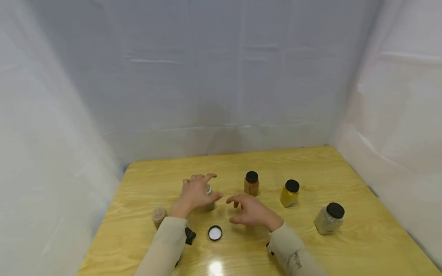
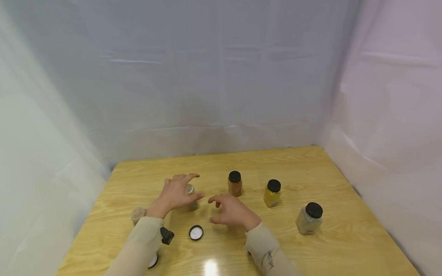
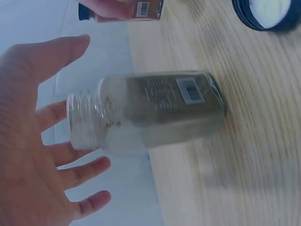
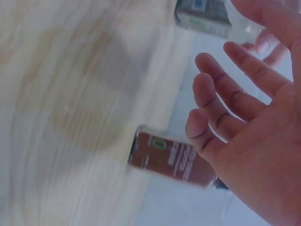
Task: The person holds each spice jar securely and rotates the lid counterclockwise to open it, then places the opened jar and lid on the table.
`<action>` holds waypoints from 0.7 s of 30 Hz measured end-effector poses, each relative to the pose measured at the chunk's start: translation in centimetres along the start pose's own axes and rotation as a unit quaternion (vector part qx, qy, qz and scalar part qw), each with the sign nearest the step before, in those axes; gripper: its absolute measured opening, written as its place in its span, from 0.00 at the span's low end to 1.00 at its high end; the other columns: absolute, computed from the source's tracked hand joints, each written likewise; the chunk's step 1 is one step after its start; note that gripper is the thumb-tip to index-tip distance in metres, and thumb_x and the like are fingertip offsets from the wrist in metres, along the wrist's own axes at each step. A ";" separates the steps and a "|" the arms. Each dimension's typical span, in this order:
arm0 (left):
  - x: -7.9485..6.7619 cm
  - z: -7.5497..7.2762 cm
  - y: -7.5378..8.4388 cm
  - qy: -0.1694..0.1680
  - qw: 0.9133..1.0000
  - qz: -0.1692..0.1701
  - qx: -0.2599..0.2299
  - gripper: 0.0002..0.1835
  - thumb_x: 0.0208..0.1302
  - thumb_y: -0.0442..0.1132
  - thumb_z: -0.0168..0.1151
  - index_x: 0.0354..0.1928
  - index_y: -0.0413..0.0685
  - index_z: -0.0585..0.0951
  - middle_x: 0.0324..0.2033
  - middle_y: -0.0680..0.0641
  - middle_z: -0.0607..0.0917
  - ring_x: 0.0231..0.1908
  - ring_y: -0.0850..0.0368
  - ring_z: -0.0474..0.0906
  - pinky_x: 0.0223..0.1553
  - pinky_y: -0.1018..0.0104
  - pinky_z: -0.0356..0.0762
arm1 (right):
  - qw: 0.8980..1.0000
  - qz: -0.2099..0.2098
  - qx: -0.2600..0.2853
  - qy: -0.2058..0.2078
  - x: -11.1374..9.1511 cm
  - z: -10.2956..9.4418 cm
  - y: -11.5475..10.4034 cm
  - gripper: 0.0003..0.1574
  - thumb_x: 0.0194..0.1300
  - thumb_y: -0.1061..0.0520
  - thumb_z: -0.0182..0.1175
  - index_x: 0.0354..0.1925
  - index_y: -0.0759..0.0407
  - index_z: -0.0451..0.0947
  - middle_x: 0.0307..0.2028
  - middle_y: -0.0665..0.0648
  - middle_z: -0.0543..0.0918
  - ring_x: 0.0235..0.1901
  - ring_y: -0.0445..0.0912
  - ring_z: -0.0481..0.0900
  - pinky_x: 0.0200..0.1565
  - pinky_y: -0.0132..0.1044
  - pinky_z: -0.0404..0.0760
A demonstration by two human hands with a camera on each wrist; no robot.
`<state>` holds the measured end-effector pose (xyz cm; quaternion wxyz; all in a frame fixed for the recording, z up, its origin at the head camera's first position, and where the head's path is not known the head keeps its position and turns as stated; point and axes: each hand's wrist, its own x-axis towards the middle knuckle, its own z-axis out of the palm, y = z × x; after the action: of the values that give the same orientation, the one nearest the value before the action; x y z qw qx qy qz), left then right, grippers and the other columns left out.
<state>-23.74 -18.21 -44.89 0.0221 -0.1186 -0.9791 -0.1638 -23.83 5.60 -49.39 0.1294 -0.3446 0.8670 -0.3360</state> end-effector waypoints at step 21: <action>3.2 0.8 2.9 -0.017 0.999 0.029 0.006 0.38 0.66 0.65 0.68 0.74 0.58 0.76 0.68 0.40 0.80 0.70 0.35 0.71 0.66 0.29 0.63 | 0.998 0.003 0.002 0.067 -2.0 -3.9 0.8 0.38 0.70 0.53 0.71 0.73 0.58 0.71 0.48 0.61 0.84 0.40 0.47 0.78 0.40 0.38 0.77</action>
<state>-26.19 -14.61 -44.48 0.0106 -0.1495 -0.9765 -0.1547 -24.58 9.30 -47.08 0.0724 -0.3182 0.8740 -0.3599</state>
